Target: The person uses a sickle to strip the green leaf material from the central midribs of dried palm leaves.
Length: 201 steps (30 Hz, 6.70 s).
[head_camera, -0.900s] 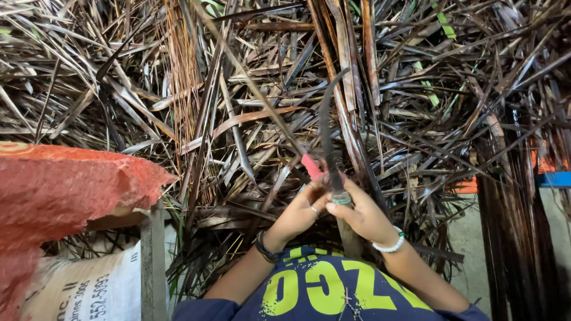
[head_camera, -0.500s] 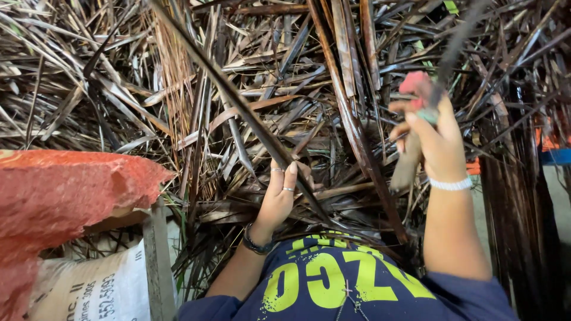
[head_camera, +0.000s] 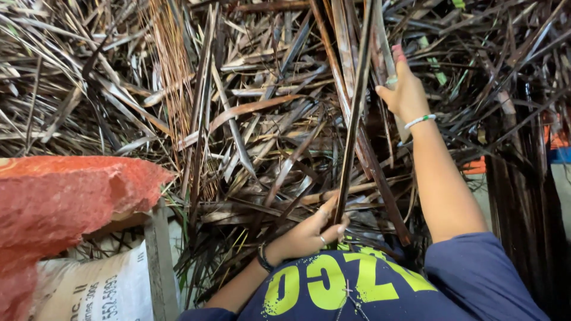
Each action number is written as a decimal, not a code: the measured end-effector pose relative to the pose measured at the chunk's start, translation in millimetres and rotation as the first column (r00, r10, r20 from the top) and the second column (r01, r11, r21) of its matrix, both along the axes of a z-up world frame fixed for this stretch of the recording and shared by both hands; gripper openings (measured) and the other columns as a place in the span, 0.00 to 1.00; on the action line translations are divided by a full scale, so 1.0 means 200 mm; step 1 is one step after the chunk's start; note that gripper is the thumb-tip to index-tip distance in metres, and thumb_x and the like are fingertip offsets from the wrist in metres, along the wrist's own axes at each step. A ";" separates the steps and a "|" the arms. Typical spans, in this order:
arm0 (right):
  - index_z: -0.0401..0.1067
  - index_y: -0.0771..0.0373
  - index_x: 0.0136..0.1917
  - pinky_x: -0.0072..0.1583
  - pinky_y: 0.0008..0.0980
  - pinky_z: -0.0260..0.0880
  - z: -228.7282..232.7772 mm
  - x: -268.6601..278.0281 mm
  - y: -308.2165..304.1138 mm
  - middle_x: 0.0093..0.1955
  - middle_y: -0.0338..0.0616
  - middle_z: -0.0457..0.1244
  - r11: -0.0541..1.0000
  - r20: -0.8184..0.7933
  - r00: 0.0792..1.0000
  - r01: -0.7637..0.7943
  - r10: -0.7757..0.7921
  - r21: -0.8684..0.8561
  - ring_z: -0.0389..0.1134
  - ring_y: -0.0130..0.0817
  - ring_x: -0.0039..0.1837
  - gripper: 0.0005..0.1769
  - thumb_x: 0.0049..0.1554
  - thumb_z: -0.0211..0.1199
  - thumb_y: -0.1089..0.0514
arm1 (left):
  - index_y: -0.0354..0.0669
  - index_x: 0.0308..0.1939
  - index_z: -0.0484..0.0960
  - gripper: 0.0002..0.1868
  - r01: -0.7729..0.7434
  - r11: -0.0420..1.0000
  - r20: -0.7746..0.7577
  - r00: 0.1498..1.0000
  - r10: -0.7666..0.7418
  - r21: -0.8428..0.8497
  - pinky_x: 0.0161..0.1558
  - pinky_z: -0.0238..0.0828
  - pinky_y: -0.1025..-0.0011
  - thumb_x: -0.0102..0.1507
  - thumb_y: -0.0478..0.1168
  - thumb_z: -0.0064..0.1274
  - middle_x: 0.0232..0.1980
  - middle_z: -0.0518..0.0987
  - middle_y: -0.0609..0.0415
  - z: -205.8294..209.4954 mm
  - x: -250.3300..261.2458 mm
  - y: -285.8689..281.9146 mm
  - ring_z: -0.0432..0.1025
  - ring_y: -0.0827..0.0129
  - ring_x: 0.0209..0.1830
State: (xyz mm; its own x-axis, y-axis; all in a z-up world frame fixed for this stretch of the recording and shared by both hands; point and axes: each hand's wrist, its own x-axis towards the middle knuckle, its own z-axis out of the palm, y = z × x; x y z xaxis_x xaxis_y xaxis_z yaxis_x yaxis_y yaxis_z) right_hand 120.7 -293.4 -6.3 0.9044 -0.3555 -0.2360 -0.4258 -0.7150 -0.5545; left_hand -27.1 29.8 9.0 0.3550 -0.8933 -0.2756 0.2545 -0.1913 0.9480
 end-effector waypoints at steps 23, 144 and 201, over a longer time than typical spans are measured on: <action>0.50 0.68 0.79 0.39 0.18 0.73 0.48 -0.80 0.28 0.59 0.57 0.52 0.008 0.515 0.825 -0.531 0.235 0.847 0.67 0.24 0.38 0.26 0.70 0.47 0.60 | 0.42 0.55 0.72 0.14 -0.450 0.879 0.161 0.866 0.472 -0.159 0.42 0.70 0.74 0.76 0.45 0.34 0.39 0.74 0.60 0.04 0.21 -0.11 0.68 0.76 0.35; 0.39 0.72 0.81 0.78 0.48 0.40 0.35 -0.18 -0.04 0.83 0.66 0.41 0.989 -0.234 0.966 -0.088 0.113 0.116 0.44 0.57 0.82 0.55 0.55 0.68 0.52 | 0.40 0.49 0.79 0.14 -0.840 0.494 -0.166 0.532 0.830 -0.223 0.31 0.63 0.80 0.74 0.45 0.43 0.36 0.79 0.55 -0.51 0.34 -0.01 0.65 0.78 0.27; 0.36 0.40 0.86 0.37 0.09 0.67 -0.19 -0.20 0.93 0.84 0.53 0.46 0.378 0.344 0.914 -0.246 -0.216 0.892 0.65 0.17 0.49 0.43 0.70 0.60 0.53 | 0.34 0.40 0.80 0.12 -0.887 0.379 -0.039 0.403 0.915 -0.263 0.16 0.54 0.86 0.70 0.42 0.51 0.23 0.76 0.49 0.32 0.50 0.26 0.60 0.80 0.13</action>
